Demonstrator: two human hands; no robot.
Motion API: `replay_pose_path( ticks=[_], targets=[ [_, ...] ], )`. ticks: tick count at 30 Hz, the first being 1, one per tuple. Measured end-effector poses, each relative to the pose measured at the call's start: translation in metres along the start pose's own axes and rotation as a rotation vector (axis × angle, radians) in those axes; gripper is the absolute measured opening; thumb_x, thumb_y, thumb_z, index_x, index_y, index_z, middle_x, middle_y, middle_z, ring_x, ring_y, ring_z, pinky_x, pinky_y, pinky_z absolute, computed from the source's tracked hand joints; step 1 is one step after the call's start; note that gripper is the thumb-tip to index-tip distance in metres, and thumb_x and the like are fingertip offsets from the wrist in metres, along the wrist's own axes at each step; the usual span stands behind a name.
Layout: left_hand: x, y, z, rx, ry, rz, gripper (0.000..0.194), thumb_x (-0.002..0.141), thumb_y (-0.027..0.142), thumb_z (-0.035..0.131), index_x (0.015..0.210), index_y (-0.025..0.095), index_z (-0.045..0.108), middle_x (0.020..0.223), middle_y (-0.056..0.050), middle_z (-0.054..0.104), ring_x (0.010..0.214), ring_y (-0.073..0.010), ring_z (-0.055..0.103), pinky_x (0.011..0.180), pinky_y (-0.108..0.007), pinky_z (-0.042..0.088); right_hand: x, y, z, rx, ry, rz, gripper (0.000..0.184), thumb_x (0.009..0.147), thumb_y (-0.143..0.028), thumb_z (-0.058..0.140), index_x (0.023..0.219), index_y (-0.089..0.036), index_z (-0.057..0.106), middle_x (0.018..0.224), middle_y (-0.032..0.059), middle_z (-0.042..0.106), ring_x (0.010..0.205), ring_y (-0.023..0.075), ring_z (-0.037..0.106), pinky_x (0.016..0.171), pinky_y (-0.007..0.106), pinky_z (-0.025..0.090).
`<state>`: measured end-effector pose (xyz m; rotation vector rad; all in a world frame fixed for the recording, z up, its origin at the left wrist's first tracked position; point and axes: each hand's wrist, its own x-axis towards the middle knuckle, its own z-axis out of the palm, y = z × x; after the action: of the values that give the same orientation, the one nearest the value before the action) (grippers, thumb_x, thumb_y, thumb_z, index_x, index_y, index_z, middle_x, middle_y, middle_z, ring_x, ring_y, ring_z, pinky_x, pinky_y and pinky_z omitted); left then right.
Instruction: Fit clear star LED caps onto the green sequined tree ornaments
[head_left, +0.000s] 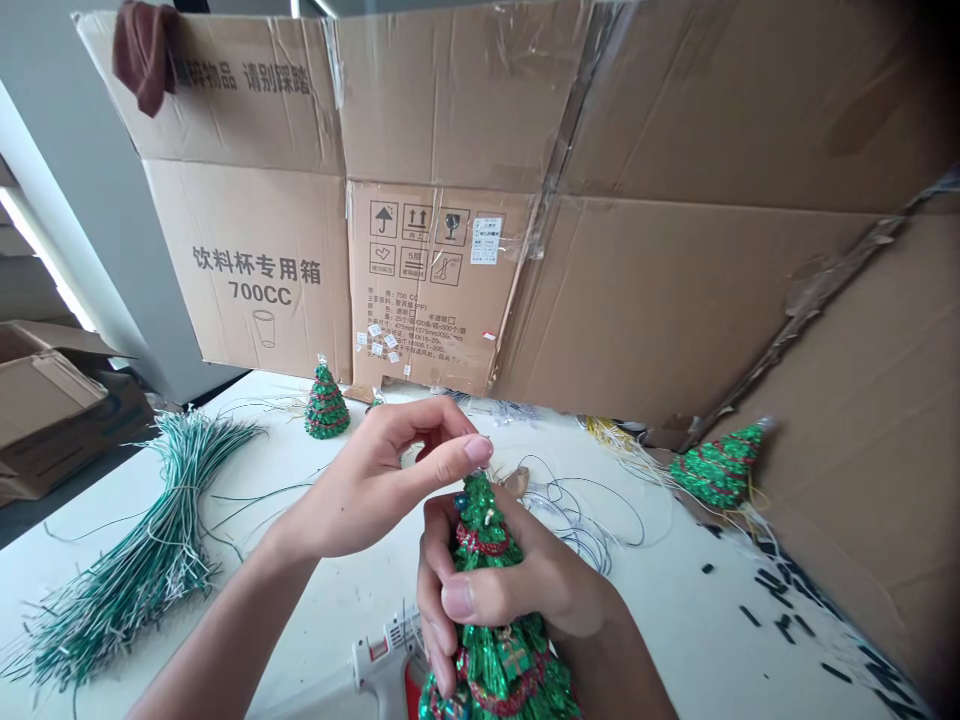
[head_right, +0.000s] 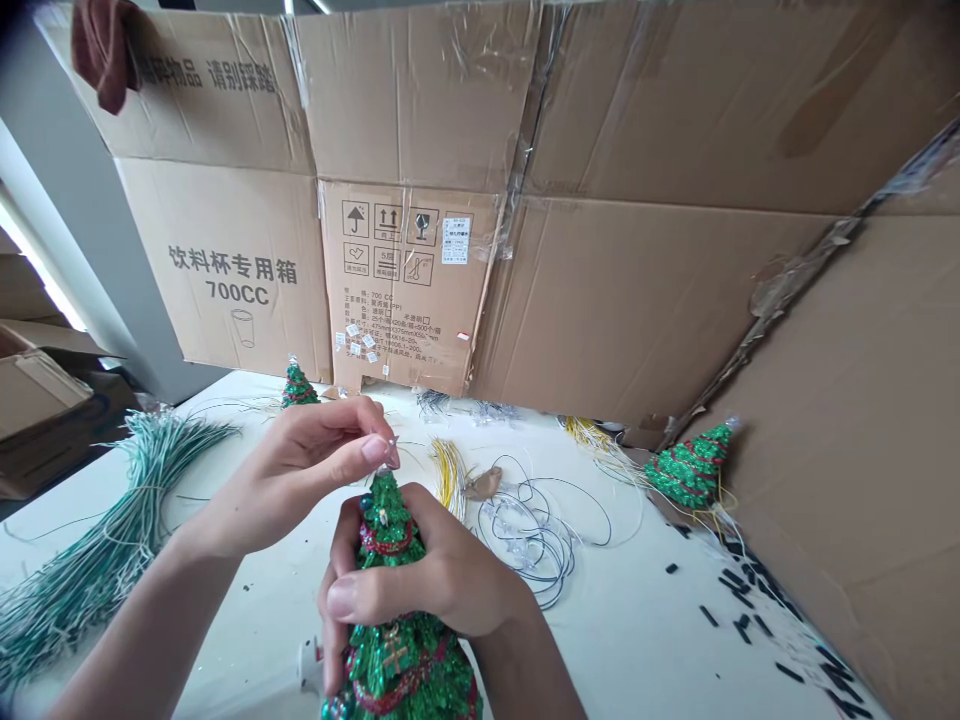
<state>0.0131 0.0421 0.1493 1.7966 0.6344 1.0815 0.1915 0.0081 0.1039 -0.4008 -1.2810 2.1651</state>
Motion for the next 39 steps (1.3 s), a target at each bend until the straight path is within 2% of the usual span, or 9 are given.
replay_pose_path(
  ticks=[10, 15, 17, 19, 22, 25, 29, 35, 39],
  targets=[
    [0.004, -0.011, -0.003, -0.238, -0.124, 0.011, 0.03, 0.102, 0.043, 0.075, 0.085, 0.019, 0.067, 0.08, 0.0, 0.06, 0.076, -0.0137, 0.054, 0.07, -0.027, 0.046, 0.003, 0.007, -0.001, 0.137, -0.204, 0.016, 0.026, 0.082, -0.024, 0.084, 0.078, -0.02, 0.058, 0.063, -0.0049, 0.069, 0.052, 0.0129, 0.066, 0.06, 0.026, 0.05],
    [0.007, -0.016, -0.008, -0.333, -0.236, 0.061, 0.032, 0.099, 0.049, 0.078, 0.086, 0.02, 0.072, 0.082, -0.003, 0.068, 0.075, -0.0156, 0.058, 0.07, -0.029, 0.051, 0.001, 0.005, 0.002, 0.075, -0.168, 0.075, 0.03, 0.078, -0.028, 0.089, 0.075, -0.02, 0.06, 0.069, -0.0016, 0.071, 0.057, 0.0117, 0.064, 0.064, 0.028, 0.055],
    [0.007, -0.016, -0.011, -0.332, -0.257, 0.082, 0.033, 0.099, 0.05, 0.078, 0.086, 0.02, 0.073, 0.082, -0.005, 0.07, 0.076, -0.0162, 0.06, 0.07, -0.03, 0.052, -0.003, -0.002, 0.01, -0.031, -0.09, 0.077, 0.033, 0.076, -0.029, 0.09, 0.075, -0.02, 0.059, 0.07, -0.0013, 0.071, 0.056, 0.0119, 0.064, 0.063, 0.028, 0.054],
    [0.006, -0.012, -0.014, -0.251, -0.237, 0.107, 0.033, 0.1, 0.05, 0.078, 0.088, 0.019, 0.076, 0.085, -0.006, 0.072, 0.077, -0.0166, 0.062, 0.071, -0.03, 0.051, -0.007, -0.012, 0.023, -0.252, 0.092, 0.088, 0.032, 0.075, -0.027, 0.091, 0.078, -0.021, 0.06, 0.069, -0.0021, 0.069, 0.062, 0.0157, 0.068, 0.067, 0.03, 0.055],
    [0.003, -0.002, -0.012, -0.018, -0.037, 0.116, 0.035, 0.099, 0.053, 0.078, 0.091, 0.018, 0.078, 0.085, -0.005, 0.073, 0.075, -0.0149, 0.06, 0.069, -0.029, 0.048, -0.011, -0.022, 0.045, -0.753, 0.616, 0.02, 0.016, 0.086, -0.033, 0.078, 0.085, -0.023, 0.065, 0.08, -0.0009, 0.069, 0.079, 0.0206, 0.07, 0.075, 0.034, 0.053],
    [-0.003, 0.008, -0.003, 0.154, 0.16, 0.079, 0.038, 0.097, 0.055, 0.078, 0.085, 0.019, 0.075, 0.073, 0.0, 0.067, 0.068, -0.0122, 0.054, 0.063, -0.027, 0.042, -0.009, -0.021, 0.056, -1.068, 0.851, -0.007, 0.016, 0.09, -0.037, 0.072, 0.085, -0.026, 0.062, 0.075, -0.0021, 0.066, 0.075, 0.0221, 0.065, 0.068, 0.035, 0.049],
    [-0.009, 0.013, 0.01, 0.277, 0.189, 0.046, 0.041, 0.101, 0.053, 0.072, 0.078, 0.019, 0.067, 0.063, 0.004, 0.056, 0.06, -0.0104, 0.045, 0.056, -0.027, 0.034, -0.006, -0.004, 0.047, -1.264, 0.947, -0.083, 0.021, 0.089, -0.035, 0.073, 0.097, -0.027, 0.055, 0.082, -0.0006, 0.07, 0.077, 0.0251, 0.068, 0.064, 0.035, 0.048],
    [-0.009, 0.008, 0.009, 0.389, 0.231, 0.045, 0.043, 0.113, 0.048, 0.052, 0.082, 0.02, 0.063, 0.072, 0.003, 0.058, 0.065, -0.0111, 0.047, 0.058, -0.028, 0.035, -0.002, 0.009, 0.031, -1.58, 0.969, -0.231, 0.035, 0.084, -0.018, 0.076, 0.107, -0.026, 0.049, 0.092, 0.004, 0.069, 0.082, 0.0298, 0.071, 0.065, 0.038, 0.053],
    [-0.01, 0.008, 0.006, 0.412, 0.424, 0.148, 0.037, 0.114, 0.039, 0.052, 0.086, 0.02, 0.067, 0.07, 0.003, 0.056, 0.063, -0.0109, 0.044, 0.057, -0.028, 0.035, 0.0, 0.001, 0.031, -1.531, 0.971, -0.324, 0.034, 0.09, -0.032, 0.079, 0.112, -0.027, 0.053, 0.1, 0.0063, 0.072, 0.093, 0.0328, 0.073, 0.079, 0.046, 0.058]
  ],
)
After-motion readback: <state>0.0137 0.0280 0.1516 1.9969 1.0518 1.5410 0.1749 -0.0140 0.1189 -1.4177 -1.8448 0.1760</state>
